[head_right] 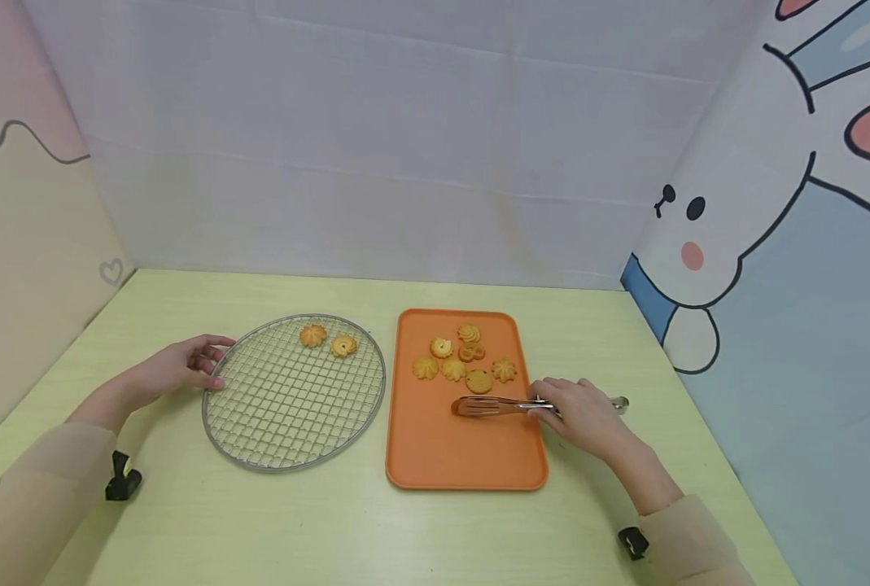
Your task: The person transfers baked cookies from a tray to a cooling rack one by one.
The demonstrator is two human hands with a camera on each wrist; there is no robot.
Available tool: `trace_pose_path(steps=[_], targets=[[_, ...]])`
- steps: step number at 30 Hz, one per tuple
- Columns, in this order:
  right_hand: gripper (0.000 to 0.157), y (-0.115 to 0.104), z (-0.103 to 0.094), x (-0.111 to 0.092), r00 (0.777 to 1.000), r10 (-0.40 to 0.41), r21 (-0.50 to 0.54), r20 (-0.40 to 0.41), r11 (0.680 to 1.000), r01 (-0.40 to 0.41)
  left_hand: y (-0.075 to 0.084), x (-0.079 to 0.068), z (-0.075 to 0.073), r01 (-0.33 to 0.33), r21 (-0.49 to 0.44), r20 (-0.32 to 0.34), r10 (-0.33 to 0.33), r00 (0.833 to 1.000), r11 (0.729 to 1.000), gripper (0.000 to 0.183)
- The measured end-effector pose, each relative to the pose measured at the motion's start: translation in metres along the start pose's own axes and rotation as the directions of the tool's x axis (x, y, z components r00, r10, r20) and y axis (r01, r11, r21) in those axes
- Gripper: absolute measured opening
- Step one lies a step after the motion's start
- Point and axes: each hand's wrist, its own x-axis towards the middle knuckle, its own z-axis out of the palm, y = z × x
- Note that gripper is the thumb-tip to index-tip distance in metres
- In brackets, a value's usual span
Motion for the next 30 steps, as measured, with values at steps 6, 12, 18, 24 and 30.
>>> trace_pose_path(steps=[6, 12, 18, 24, 30], targets=[[0.022, 0.004, 0.001, -0.001, 1.0, -0.017, 0.017, -0.014, 1.0, 0.017, -0.003, 0.002, 0.0, 0.014, 0.013, 0.003, -0.014, 1.0, 1.0, 0.077], [0.022, 0.005, 0.001, -0.001, 0.999, -0.031, 0.029, -0.037, 0.999, 0.032, -0.003, 0.002, -0.001, 0.011, 0.024, 0.005, -0.011, 1.0, 1.0, 0.077], [0.021, 0.004, -0.002, 0.003, 0.999, -0.026, 0.043, -0.039, 0.999, 0.028, -0.003, 0.002, -0.001, 0.02, 0.019, 0.004, -0.02, 1.0, 1.0, 0.078], [0.021, 0.003, -0.008, 0.009, 0.999, -0.014, 0.065, -0.042, 0.998, 0.016, -0.002, 0.001, -0.001, 0.017, 0.015, 0.001, -0.017, 1.0, 1.0, 0.078], [0.02, -0.002, -0.019, 0.02, 1.0, 0.025, 0.107, -0.016, 0.994, -0.023, -0.001, 0.0, -0.001, 0.011, 0.008, 0.005, -0.011, 1.0, 1.0, 0.077]])
